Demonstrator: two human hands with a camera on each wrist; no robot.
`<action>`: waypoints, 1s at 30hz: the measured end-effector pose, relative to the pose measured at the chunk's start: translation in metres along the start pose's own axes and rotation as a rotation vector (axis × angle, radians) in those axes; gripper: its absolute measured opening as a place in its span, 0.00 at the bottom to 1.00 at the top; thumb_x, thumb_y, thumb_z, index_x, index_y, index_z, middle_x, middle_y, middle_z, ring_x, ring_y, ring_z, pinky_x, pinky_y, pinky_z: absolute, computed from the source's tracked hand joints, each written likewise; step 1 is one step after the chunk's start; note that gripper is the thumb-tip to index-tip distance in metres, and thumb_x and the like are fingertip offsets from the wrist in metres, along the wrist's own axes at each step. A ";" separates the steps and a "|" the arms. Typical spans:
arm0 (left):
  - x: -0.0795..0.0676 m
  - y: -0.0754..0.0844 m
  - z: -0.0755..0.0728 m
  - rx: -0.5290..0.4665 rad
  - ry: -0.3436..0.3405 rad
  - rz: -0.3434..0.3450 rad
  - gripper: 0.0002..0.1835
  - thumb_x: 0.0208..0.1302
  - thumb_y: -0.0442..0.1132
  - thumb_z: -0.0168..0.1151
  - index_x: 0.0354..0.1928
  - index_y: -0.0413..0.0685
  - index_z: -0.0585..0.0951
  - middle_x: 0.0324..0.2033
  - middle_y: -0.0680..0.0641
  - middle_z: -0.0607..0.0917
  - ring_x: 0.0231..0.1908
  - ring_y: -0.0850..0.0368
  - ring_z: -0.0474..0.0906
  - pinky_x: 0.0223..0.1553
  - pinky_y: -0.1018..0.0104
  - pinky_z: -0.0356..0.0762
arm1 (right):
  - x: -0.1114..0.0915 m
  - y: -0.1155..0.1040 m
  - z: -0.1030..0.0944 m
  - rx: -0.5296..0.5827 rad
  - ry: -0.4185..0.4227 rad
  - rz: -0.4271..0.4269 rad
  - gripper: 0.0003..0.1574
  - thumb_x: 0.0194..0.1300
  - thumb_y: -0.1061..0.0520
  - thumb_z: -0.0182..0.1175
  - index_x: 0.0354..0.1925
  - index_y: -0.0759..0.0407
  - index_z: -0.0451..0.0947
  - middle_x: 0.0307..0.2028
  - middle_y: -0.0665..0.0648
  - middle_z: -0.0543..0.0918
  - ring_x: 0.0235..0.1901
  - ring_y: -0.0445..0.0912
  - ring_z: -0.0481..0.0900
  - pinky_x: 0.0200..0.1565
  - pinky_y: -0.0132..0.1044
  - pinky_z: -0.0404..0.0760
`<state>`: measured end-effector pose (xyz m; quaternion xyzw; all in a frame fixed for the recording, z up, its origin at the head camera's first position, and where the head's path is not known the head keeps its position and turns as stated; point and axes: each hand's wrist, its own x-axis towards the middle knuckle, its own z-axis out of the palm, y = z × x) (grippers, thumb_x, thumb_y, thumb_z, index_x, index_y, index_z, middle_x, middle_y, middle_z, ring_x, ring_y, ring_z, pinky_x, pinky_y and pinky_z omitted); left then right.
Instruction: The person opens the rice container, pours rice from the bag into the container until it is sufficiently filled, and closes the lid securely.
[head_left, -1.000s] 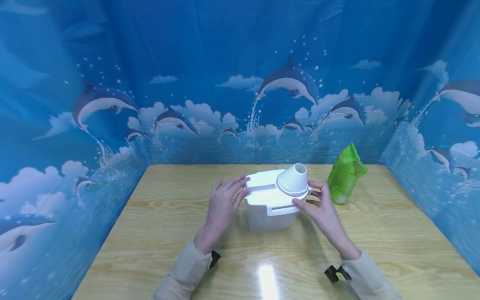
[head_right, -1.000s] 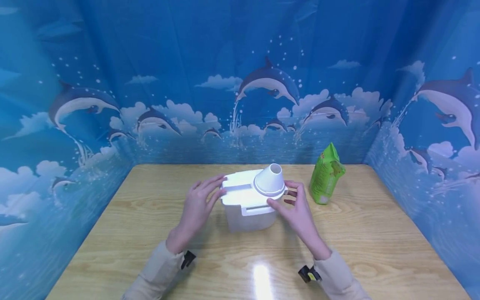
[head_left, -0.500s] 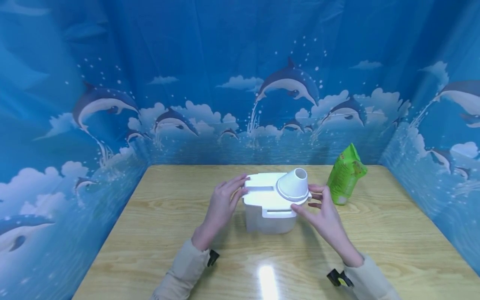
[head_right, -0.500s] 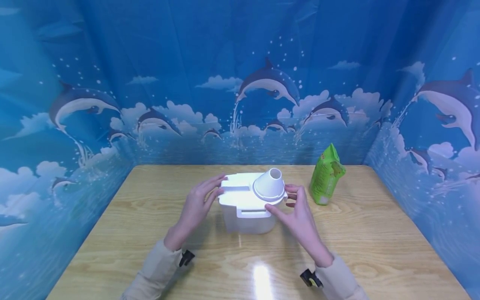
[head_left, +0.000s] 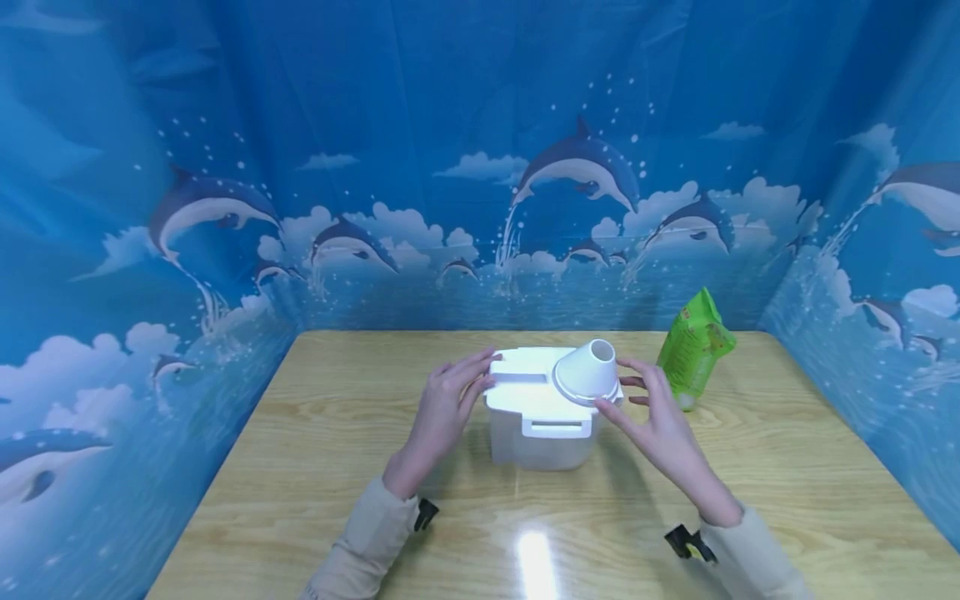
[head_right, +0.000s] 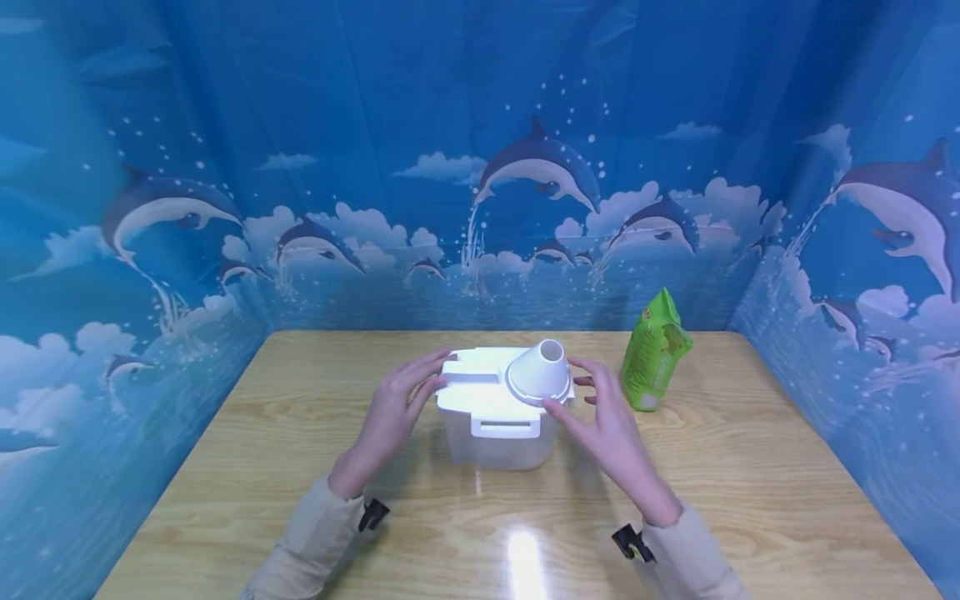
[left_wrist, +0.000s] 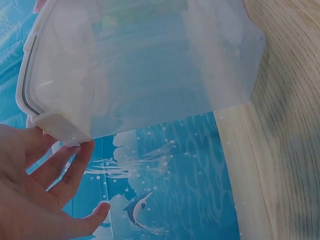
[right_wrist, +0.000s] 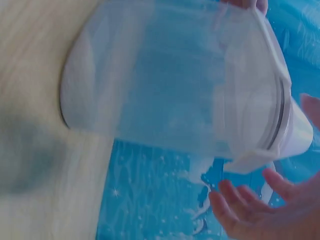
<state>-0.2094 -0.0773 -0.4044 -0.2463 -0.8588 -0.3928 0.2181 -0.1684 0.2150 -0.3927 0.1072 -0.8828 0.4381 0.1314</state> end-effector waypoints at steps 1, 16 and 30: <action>0.000 0.000 0.000 0.000 -0.002 0.001 0.17 0.73 0.43 0.60 0.60 0.50 0.82 0.64 0.49 0.79 0.61 0.50 0.80 0.67 0.33 0.65 | 0.002 0.002 -0.001 -0.022 -0.006 -0.023 0.43 0.70 0.50 0.66 0.74 0.62 0.59 0.67 0.68 0.66 0.64 0.65 0.70 0.60 0.65 0.74; 0.001 -0.004 -0.002 -0.069 -0.048 -0.022 0.19 0.74 0.43 0.59 0.63 0.51 0.81 0.66 0.49 0.78 0.64 0.50 0.77 0.68 0.45 0.68 | 0.009 0.014 0.003 -0.439 -0.008 -0.275 0.41 0.75 0.41 0.57 0.69 0.72 0.67 0.66 0.72 0.72 0.68 0.66 0.65 0.65 0.68 0.65; 0.002 -0.006 -0.013 -0.263 -0.102 -0.291 0.20 0.80 0.48 0.51 0.67 0.54 0.78 0.64 0.49 0.79 0.62 0.50 0.77 0.63 0.48 0.76 | 0.009 0.014 0.002 -0.428 -0.007 -0.304 0.38 0.76 0.41 0.55 0.67 0.71 0.69 0.64 0.70 0.74 0.66 0.64 0.68 0.67 0.63 0.65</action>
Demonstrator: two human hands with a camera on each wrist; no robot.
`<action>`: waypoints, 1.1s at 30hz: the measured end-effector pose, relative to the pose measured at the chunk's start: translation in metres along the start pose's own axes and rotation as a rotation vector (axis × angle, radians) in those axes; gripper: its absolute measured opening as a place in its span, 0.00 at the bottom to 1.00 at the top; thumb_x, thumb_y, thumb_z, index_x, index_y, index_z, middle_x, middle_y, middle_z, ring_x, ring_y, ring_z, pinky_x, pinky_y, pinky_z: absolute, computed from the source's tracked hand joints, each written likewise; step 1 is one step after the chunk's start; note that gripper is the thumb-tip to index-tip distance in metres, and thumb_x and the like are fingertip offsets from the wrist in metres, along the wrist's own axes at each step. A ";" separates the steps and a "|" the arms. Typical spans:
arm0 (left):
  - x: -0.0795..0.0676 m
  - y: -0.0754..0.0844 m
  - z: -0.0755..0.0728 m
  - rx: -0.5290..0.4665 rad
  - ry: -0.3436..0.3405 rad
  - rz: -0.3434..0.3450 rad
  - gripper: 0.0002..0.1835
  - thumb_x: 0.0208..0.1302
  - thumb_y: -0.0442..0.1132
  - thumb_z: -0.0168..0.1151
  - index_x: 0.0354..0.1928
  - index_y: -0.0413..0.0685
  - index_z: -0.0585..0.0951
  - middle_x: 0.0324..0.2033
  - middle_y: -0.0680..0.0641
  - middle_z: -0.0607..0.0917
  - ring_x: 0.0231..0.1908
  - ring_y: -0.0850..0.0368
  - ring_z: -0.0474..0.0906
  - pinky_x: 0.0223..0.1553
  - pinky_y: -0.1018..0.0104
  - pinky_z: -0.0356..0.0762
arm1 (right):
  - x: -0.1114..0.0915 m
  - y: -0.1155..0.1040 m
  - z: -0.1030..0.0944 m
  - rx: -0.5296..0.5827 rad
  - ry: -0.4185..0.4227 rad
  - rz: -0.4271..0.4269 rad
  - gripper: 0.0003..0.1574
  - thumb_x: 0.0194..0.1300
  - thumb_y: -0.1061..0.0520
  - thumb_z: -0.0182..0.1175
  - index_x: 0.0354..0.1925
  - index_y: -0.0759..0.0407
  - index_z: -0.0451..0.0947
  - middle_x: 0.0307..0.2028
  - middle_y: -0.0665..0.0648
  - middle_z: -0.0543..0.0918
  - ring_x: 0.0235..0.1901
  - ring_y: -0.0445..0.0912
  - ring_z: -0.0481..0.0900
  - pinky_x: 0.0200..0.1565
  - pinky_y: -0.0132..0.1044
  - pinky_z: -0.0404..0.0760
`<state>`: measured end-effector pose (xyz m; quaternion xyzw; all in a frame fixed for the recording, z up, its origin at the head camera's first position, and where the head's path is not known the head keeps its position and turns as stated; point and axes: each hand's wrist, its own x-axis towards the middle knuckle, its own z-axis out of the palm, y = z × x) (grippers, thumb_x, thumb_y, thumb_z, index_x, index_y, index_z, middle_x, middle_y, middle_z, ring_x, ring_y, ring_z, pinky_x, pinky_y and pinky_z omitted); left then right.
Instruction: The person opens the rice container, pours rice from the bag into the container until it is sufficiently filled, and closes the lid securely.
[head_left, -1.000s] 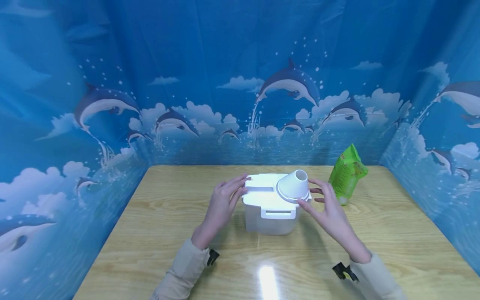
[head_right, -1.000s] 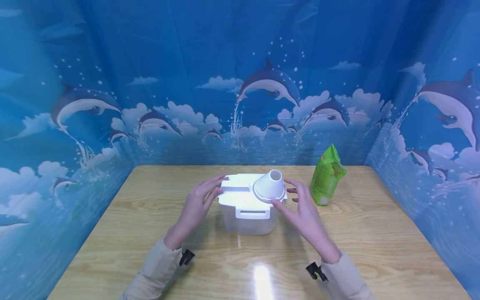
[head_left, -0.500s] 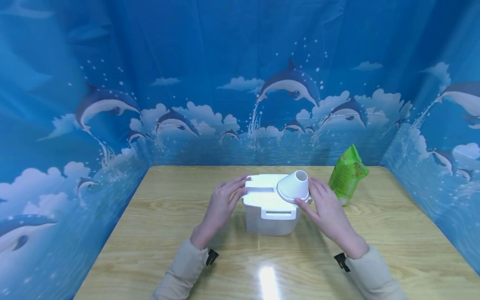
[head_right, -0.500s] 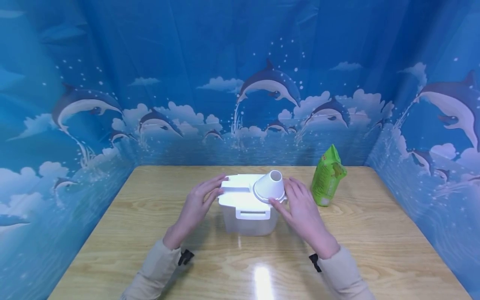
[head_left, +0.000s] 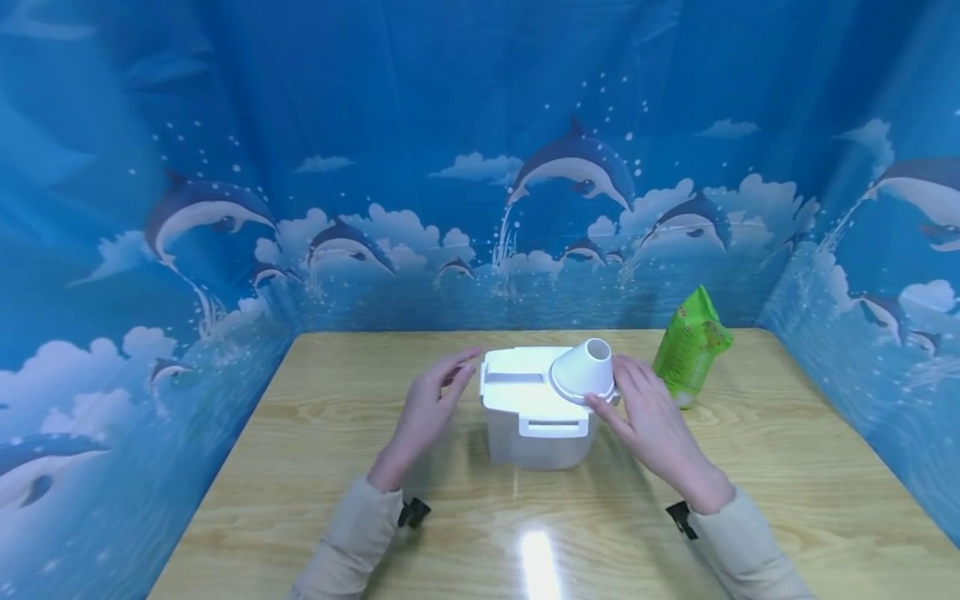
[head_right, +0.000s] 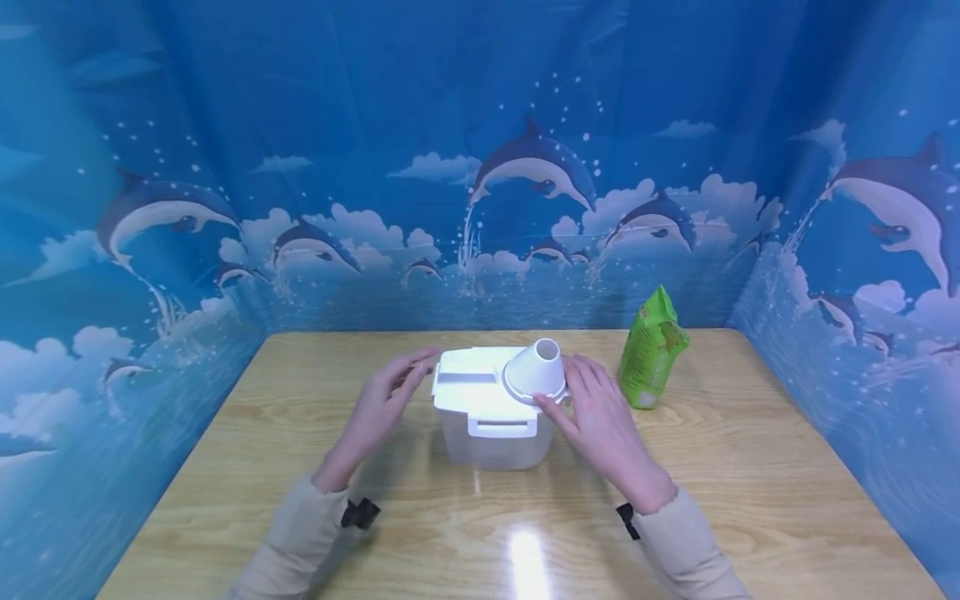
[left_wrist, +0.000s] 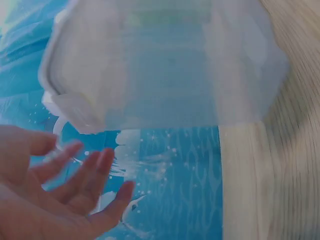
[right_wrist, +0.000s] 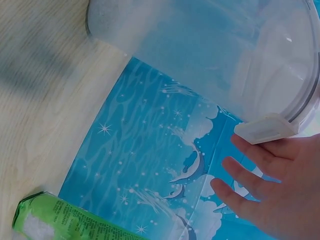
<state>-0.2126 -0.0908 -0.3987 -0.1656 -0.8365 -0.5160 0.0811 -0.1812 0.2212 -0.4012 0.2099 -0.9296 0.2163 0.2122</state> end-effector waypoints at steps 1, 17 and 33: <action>0.001 0.000 -0.001 -0.042 -0.007 -0.053 0.20 0.80 0.47 0.51 0.67 0.52 0.77 0.63 0.48 0.80 0.61 0.49 0.78 0.61 0.49 0.78 | 0.000 0.000 0.000 -0.001 -0.001 0.000 0.38 0.76 0.41 0.55 0.66 0.71 0.69 0.64 0.70 0.74 0.66 0.64 0.68 0.67 0.63 0.65; 0.019 0.001 -0.003 -0.480 -0.255 -0.511 0.29 0.77 0.51 0.55 0.67 0.34 0.71 0.57 0.36 0.80 0.54 0.47 0.81 0.52 0.57 0.85 | -0.001 0.000 0.001 0.026 -0.022 0.036 0.38 0.76 0.42 0.55 0.67 0.71 0.68 0.64 0.70 0.74 0.65 0.64 0.68 0.68 0.62 0.64; 0.026 -0.004 -0.001 -0.734 -0.250 -0.686 0.23 0.77 0.44 0.55 0.60 0.29 0.75 0.38 0.47 0.83 0.35 0.62 0.80 0.38 0.74 0.81 | 0.000 -0.001 0.002 0.045 -0.011 0.030 0.35 0.76 0.43 0.55 0.65 0.70 0.69 0.60 0.68 0.76 0.61 0.61 0.71 0.64 0.59 0.69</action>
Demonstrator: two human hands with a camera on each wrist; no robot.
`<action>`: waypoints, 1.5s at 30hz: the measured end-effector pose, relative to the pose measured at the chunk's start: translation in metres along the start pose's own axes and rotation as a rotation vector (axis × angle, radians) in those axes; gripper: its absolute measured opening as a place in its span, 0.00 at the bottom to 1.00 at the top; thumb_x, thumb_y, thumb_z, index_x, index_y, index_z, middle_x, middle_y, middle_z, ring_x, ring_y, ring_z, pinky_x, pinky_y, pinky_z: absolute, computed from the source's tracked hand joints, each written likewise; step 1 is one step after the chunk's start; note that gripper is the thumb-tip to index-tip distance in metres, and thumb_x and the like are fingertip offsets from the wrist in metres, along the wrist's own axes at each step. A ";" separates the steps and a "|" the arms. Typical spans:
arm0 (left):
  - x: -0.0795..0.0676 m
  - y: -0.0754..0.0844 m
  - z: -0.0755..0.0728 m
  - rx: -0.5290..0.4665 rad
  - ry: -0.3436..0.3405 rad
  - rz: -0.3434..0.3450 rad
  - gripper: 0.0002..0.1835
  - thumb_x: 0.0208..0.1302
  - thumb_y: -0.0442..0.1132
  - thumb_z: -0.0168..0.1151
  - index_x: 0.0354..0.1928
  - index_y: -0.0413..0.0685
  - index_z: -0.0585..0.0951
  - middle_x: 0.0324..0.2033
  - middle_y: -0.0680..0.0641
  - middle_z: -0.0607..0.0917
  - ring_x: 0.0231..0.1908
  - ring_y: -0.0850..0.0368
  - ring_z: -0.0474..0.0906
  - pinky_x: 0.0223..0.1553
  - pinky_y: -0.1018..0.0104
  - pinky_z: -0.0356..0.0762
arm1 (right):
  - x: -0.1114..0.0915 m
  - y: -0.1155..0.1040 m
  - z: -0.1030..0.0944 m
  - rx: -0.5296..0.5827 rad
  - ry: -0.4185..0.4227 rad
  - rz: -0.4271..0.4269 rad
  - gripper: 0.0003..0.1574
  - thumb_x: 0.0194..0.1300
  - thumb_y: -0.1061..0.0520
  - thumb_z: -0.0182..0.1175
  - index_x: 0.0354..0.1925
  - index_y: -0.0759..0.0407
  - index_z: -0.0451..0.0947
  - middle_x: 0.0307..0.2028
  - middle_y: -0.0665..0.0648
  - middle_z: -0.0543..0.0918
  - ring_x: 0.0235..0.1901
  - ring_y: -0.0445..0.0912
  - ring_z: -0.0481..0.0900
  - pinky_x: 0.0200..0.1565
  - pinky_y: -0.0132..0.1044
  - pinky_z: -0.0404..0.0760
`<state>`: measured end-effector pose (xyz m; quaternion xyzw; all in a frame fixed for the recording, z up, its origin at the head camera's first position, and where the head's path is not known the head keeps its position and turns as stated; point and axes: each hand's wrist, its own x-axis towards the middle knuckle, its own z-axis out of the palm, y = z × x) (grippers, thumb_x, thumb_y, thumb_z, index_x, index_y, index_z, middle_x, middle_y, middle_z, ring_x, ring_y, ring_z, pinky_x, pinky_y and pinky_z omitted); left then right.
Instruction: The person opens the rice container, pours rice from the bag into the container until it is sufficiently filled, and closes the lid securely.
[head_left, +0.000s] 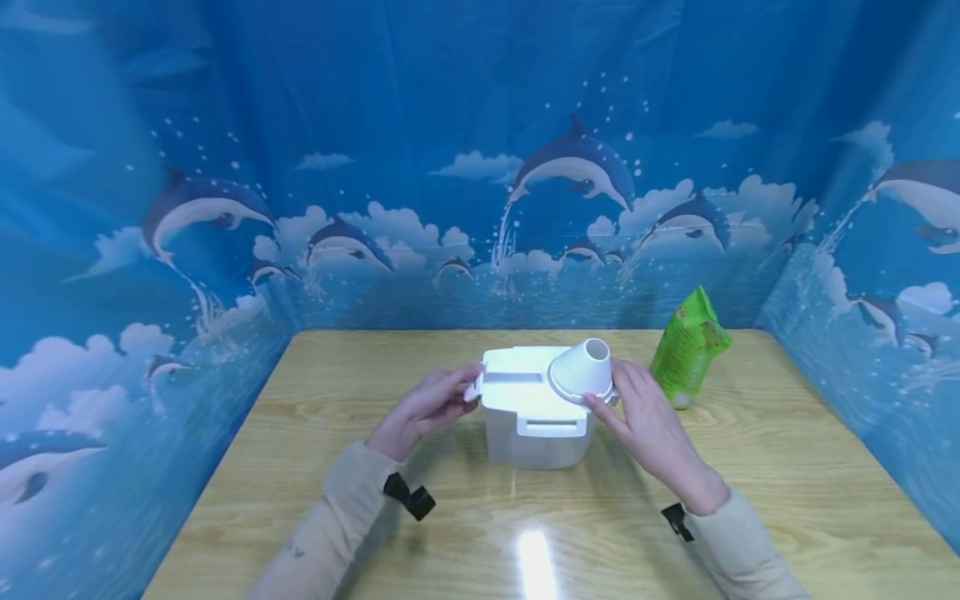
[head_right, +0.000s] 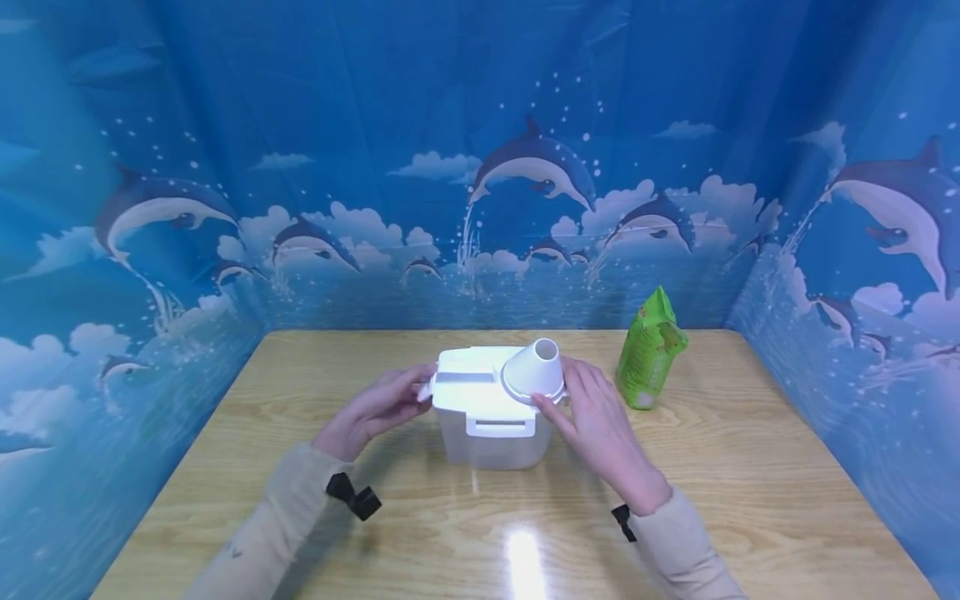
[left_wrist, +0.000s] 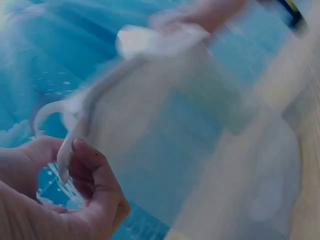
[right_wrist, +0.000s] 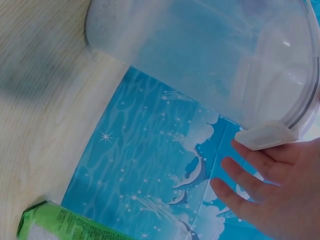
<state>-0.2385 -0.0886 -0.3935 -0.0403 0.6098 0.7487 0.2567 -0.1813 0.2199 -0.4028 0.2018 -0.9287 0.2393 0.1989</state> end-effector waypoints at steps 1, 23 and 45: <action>0.000 0.001 0.001 0.014 0.014 0.005 0.23 0.77 0.44 0.55 0.59 0.29 0.75 0.38 0.47 0.83 0.36 0.62 0.80 0.38 0.74 0.81 | 0.000 0.000 0.000 0.000 0.000 0.001 0.35 0.76 0.43 0.55 0.65 0.70 0.69 0.60 0.68 0.76 0.61 0.61 0.71 0.64 0.59 0.69; -0.011 0.010 -0.010 0.333 -0.012 0.179 0.26 0.81 0.50 0.47 0.69 0.41 0.72 0.66 0.40 0.76 0.64 0.42 0.73 0.66 0.47 0.72 | -0.001 -0.001 -0.001 -0.008 -0.010 0.012 0.37 0.77 0.42 0.55 0.67 0.71 0.68 0.61 0.69 0.75 0.62 0.62 0.71 0.65 0.60 0.68; -0.040 0.006 0.028 1.007 0.201 0.847 0.22 0.79 0.44 0.52 0.68 0.45 0.75 0.67 0.43 0.76 0.68 0.45 0.69 0.71 0.44 0.64 | -0.002 0.000 -0.001 -0.010 -0.018 0.018 0.38 0.76 0.42 0.55 0.68 0.70 0.67 0.62 0.69 0.74 0.62 0.62 0.70 0.65 0.60 0.68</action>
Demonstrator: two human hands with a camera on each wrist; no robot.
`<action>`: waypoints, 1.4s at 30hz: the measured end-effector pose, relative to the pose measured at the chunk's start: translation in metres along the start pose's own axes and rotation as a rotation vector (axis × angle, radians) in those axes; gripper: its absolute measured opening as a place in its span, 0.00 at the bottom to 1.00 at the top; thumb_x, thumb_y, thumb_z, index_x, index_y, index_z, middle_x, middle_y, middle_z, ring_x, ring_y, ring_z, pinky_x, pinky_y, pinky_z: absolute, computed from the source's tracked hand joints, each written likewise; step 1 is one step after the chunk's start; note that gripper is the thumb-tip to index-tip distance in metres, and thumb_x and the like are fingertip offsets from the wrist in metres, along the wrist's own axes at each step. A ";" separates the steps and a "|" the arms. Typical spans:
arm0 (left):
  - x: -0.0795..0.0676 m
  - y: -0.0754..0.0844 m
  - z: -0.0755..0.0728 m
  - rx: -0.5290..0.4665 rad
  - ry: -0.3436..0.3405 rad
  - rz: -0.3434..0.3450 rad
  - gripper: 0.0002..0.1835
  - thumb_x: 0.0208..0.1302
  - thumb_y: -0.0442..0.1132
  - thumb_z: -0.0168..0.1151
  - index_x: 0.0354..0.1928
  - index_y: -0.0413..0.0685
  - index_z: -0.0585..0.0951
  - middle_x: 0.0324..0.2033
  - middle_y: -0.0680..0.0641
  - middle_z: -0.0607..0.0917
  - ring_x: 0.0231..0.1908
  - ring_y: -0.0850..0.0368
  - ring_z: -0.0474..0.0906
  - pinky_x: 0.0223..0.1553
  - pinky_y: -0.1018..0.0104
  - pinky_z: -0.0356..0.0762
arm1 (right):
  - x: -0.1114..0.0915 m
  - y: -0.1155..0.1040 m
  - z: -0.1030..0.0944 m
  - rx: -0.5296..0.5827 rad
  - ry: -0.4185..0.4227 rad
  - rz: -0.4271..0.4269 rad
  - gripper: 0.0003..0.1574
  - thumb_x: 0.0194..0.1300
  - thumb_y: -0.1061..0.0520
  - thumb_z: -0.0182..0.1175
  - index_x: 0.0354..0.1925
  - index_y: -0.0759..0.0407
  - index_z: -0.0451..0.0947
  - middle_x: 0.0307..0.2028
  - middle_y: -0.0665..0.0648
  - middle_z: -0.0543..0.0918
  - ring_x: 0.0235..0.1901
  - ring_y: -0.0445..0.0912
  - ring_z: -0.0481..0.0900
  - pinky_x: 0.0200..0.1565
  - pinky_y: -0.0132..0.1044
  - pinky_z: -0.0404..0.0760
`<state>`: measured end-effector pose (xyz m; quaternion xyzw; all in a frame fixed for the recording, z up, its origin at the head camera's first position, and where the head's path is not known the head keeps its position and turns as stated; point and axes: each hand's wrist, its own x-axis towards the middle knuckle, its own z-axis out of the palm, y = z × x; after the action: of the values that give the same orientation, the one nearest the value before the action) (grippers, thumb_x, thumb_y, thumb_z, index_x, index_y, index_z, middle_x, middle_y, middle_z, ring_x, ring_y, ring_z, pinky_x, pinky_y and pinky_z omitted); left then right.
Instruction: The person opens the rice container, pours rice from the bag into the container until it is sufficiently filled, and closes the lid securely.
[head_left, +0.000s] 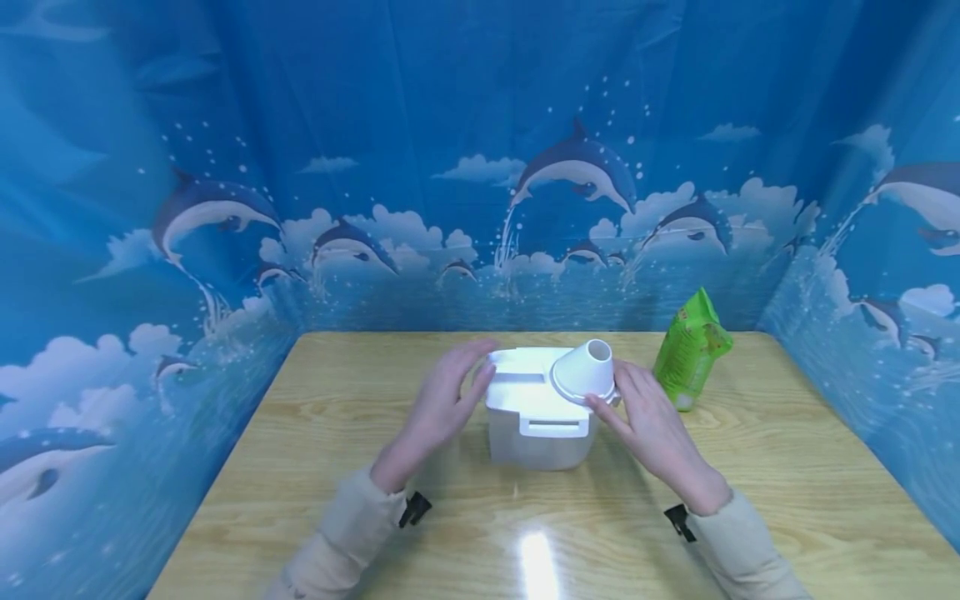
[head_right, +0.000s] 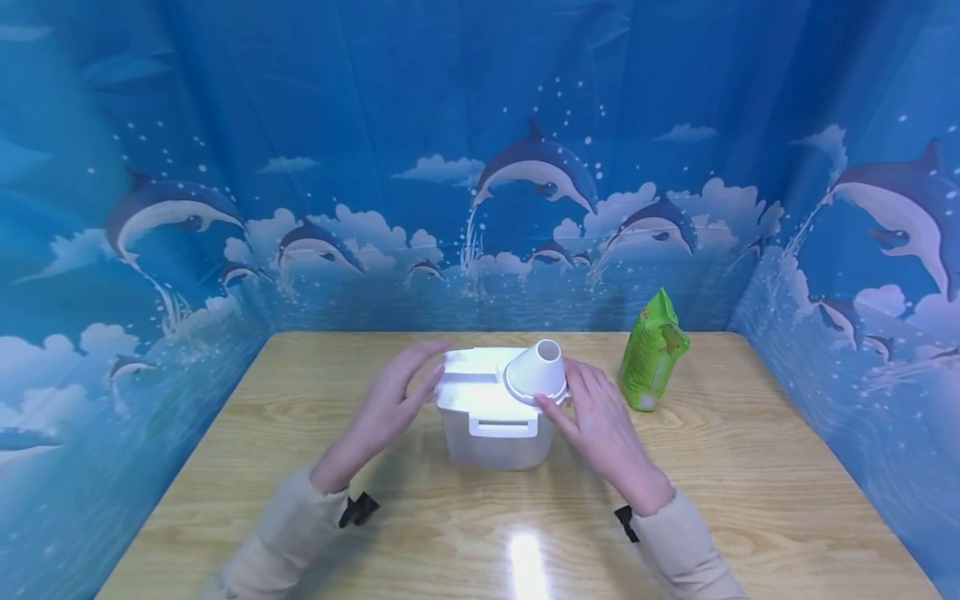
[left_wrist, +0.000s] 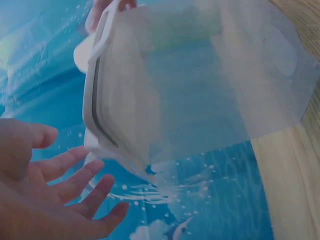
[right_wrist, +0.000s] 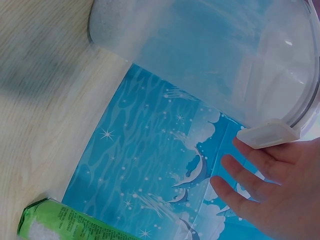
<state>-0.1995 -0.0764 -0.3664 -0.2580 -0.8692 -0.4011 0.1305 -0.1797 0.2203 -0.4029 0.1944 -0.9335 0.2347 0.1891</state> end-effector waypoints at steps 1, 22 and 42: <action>-0.001 0.003 0.003 0.033 0.005 0.035 0.22 0.79 0.44 0.52 0.69 0.45 0.74 0.68 0.43 0.75 0.69 0.45 0.68 0.71 0.44 0.63 | 0.000 0.000 0.000 0.000 0.001 -0.001 0.38 0.76 0.42 0.55 0.68 0.70 0.67 0.62 0.69 0.74 0.62 0.62 0.70 0.65 0.60 0.68; -0.017 0.009 0.044 0.424 -0.022 0.139 0.33 0.77 0.57 0.50 0.79 0.58 0.60 0.78 0.52 0.58 0.79 0.49 0.47 0.71 0.27 0.44 | 0.000 -0.001 0.002 0.012 0.010 0.007 0.37 0.76 0.43 0.56 0.68 0.69 0.67 0.63 0.69 0.74 0.62 0.62 0.71 0.64 0.62 0.69; -0.020 0.004 0.051 0.456 0.007 0.159 0.32 0.79 0.57 0.45 0.79 0.59 0.57 0.79 0.53 0.56 0.80 0.52 0.39 0.71 0.27 0.39 | 0.002 0.002 -0.004 0.311 -0.038 0.088 0.35 0.77 0.52 0.57 0.73 0.67 0.62 0.65 0.69 0.71 0.59 0.62 0.75 0.56 0.61 0.78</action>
<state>-0.1821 -0.0418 -0.4058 -0.2882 -0.9137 -0.1838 0.2195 -0.1814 0.2231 -0.3997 0.1844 -0.8969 0.3807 0.1288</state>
